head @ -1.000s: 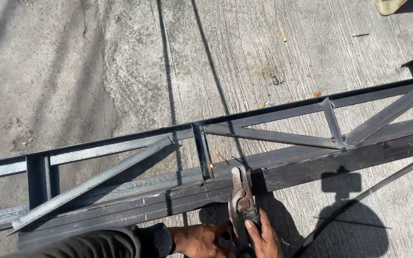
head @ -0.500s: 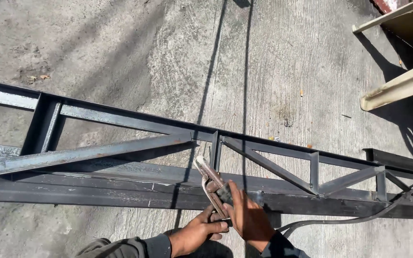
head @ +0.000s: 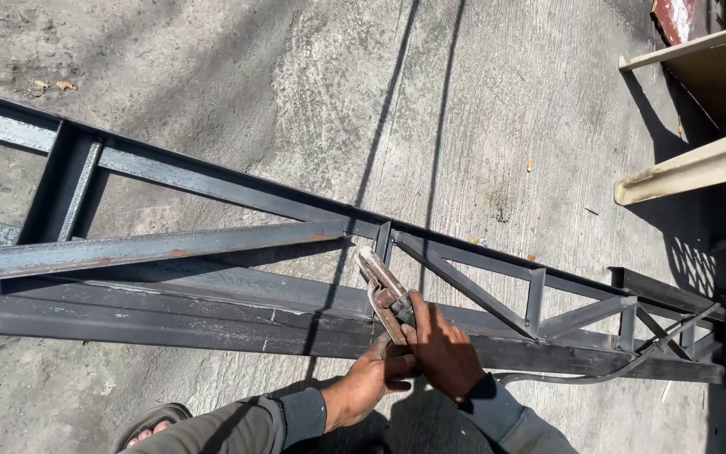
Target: Welding various metal bars together to assemble a structural frame on a concrete surface.
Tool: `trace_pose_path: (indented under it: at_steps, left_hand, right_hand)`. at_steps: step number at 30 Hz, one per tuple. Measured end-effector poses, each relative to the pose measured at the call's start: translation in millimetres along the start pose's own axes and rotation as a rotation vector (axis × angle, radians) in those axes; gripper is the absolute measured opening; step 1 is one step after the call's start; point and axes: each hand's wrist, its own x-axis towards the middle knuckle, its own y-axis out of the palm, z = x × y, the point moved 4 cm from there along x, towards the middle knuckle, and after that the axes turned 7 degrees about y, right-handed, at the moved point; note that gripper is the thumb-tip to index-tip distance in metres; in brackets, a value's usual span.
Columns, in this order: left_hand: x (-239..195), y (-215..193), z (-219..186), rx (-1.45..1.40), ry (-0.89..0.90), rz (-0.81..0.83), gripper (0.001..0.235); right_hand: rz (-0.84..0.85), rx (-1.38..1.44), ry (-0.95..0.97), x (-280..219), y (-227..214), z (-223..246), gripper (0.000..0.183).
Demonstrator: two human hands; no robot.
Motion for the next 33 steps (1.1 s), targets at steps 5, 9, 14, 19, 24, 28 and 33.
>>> trace_pose_path:
  at_steps: [5,9,14,19,24,28,33]
  left_hand:
    - [27.7,-7.8,18.3,-0.168,-0.021,-0.034,0.114]
    - [36.5,-6.1,15.8,-0.188,-0.012,-0.057,0.107]
    - [33.6,-6.0,14.4,-0.166,-0.028,-0.041,0.108]
    - [29.9,-5.0,9.1,-0.130,-0.034,-0.067,0.110]
    - [32.5,-6.6,14.0,-0.147,-0.020,-0.067,0.114]
    - [29.0,-5.3,9.7,-0.132,-0.019,-0.048,0.111]
    - [27.4,-6.2,8.6,-0.139,-0.023,-0.050,0.111]
  right_hand:
    - [-0.023,0.067,0.038,7.9,-25.5,8.8,0.069]
    - [-0.016,0.101,0.055,12.2,-30.5,10.4,0.063]
    - [-0.031,0.076,0.035,12.7,-26.9,8.2,0.063]
    - [-0.106,0.027,-0.086,18.1,-19.9,1.8,0.063]
    - [-0.104,0.058,-0.083,16.7,-21.2,2.8,0.063]
    - [-0.084,0.043,-0.074,17.0,-21.6,2.4,0.064]
    - [-0.151,-0.009,-0.133,16.8,-17.5,0.1,0.063]
